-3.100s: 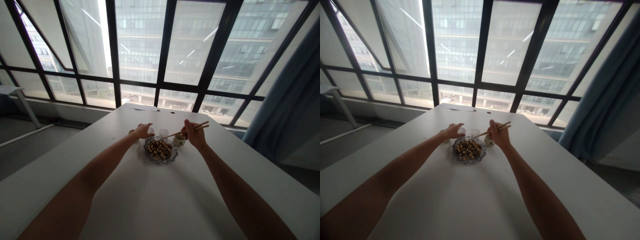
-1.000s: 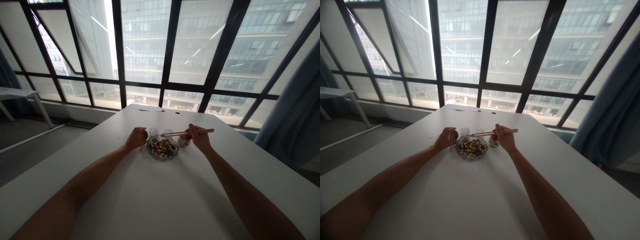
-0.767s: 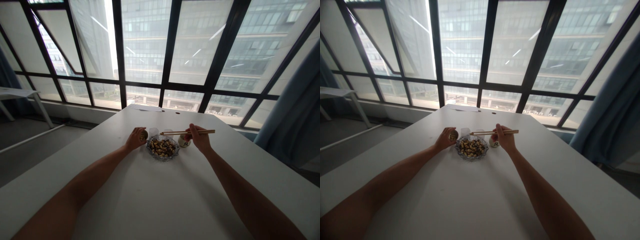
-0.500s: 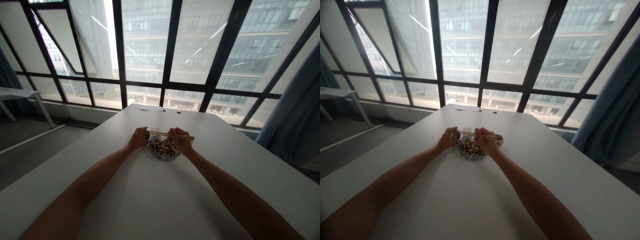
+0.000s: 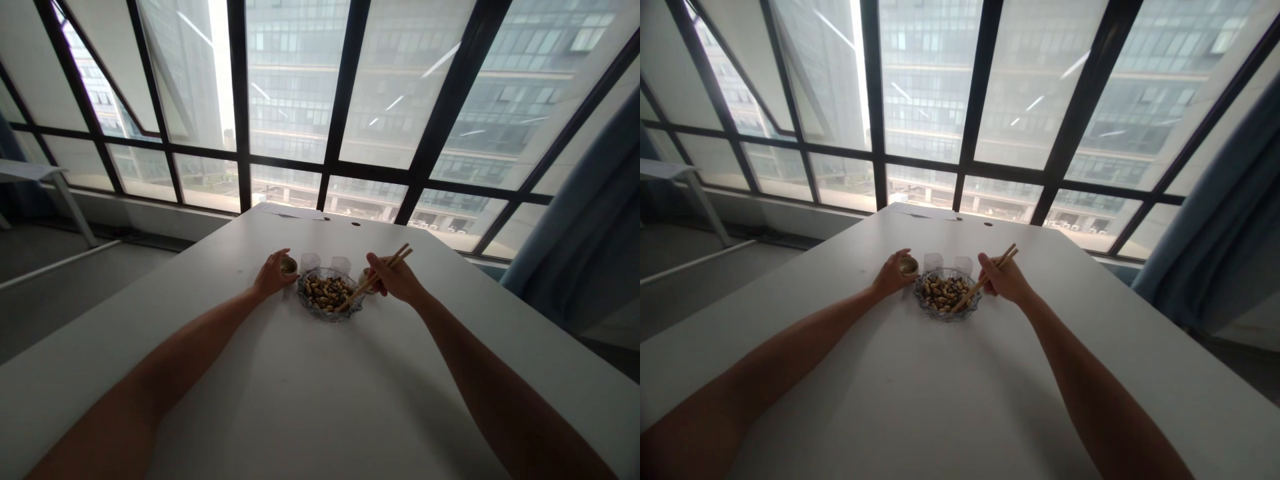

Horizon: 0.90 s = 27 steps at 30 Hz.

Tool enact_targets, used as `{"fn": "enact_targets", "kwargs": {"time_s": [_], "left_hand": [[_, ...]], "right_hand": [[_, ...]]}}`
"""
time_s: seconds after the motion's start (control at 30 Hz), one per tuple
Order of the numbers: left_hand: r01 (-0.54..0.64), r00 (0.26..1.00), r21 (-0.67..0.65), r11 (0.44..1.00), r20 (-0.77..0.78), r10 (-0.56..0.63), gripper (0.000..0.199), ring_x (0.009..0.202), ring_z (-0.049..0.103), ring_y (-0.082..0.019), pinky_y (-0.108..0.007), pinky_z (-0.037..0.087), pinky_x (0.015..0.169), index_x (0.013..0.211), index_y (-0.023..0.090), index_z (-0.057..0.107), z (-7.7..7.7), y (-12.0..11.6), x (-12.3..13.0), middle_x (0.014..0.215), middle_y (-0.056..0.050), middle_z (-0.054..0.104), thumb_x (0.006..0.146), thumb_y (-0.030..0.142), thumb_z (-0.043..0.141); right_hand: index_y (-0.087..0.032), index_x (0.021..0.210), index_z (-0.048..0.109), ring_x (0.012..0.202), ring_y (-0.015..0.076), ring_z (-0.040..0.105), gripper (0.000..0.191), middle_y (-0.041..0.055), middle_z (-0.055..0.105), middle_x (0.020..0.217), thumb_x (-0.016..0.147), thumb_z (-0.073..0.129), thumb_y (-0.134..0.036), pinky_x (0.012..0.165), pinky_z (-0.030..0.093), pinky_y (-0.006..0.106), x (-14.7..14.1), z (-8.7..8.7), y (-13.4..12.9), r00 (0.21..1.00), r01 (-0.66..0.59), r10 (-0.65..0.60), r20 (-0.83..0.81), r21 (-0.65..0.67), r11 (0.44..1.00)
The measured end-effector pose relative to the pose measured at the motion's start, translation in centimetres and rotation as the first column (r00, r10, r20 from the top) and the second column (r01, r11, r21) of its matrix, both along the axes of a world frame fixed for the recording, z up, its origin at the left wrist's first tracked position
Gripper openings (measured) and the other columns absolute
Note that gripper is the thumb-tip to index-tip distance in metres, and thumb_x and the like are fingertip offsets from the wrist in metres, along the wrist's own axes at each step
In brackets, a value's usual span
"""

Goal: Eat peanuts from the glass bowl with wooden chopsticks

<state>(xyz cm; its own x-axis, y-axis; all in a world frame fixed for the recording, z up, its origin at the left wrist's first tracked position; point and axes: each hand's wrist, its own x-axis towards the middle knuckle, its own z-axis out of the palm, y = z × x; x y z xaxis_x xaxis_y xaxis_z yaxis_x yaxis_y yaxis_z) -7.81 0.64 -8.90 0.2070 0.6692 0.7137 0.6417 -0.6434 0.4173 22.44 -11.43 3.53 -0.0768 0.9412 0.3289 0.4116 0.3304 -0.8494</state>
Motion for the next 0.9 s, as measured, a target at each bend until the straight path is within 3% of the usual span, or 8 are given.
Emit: {"fn": "enact_targets", "kwargs": {"time_s": [0.1,0.23,0.43,0.63,0.9], "left_hand": [[-0.019,0.999,-0.010,1.000,0.030,0.019,0.074,0.109,0.063,-0.026,-0.044,0.052,0.097,0.132,0.020,0.046,-0.1,0.2,-0.1,0.117,-0.012,0.066,0.070,0.042,0.081],[-0.027,0.998,-0.036,0.999,0.057,0.029,0.070,0.103,0.066,-0.025,-0.043,0.054,0.093,0.130,0.020,0.047,-0.4,0.5,-0.2,0.116,-0.012,0.067,0.072,0.044,0.079],[-0.037,0.997,-0.065,0.997,0.062,0.041,0.066,0.101,0.066,-0.024,-0.043,0.054,0.093,0.128,0.019,0.048,-0.6,0.7,-0.3,0.116,-0.012,0.067,0.074,0.045,0.077],[-0.070,0.997,-0.068,0.995,0.038,0.072,0.063,0.101,0.065,-0.025,-0.043,0.054,0.092,0.127,0.019,0.050,-0.3,0.4,-0.1,0.115,-0.011,0.066,0.075,0.045,0.075],[-0.086,0.996,-0.054,0.995,0.029,0.087,0.061,0.102,0.065,-0.025,-0.043,0.054,0.093,0.125,0.021,0.051,-0.5,0.4,-0.1,0.116,-0.010,0.065,0.075,0.044,0.076]], "right_hand": [[-0.018,0.057,0.063,0.034,0.0124,0.053,0.067,0.0041,0.061,0.043,0.073,0.058,-0.083,0.033,0.041,0.022,-0.3,-0.8,0.1,0.998,-0.050,0.050,0.035,0.017,0.999],[-0.018,0.062,0.065,0.040,0.0133,0.057,0.061,0.0043,0.065,0.051,0.076,0.061,-0.078,0.038,0.046,0.024,-0.3,-1.6,0.1,1.000,0.011,-0.016,0.027,0.157,0.988],[-0.017,0.060,0.064,0.034,0.0123,0.052,0.064,0.0046,0.061,0.045,0.077,0.058,-0.079,0.033,0.041,0.023,1.6,0.4,-0.7,0.991,0.132,-0.129,-0.026,0.194,0.972],[-0.017,0.060,0.066,0.038,0.0135,0.057,0.066,0.0058,0.063,0.047,0.073,0.060,-0.081,0.037,0.045,0.023,1.6,1.4,-1.4,0.992,0.002,-0.019,0.122,0.136,0.991],[-0.018,0.062,0.065,0.043,0.0139,0.060,0.058,0.0047,0.065,0.050,0.083,0.058,-0.072,0.044,0.047,0.024,1.5,1.5,-1.8,0.949,-0.157,0.110,0.295,0.142,0.977]]}}
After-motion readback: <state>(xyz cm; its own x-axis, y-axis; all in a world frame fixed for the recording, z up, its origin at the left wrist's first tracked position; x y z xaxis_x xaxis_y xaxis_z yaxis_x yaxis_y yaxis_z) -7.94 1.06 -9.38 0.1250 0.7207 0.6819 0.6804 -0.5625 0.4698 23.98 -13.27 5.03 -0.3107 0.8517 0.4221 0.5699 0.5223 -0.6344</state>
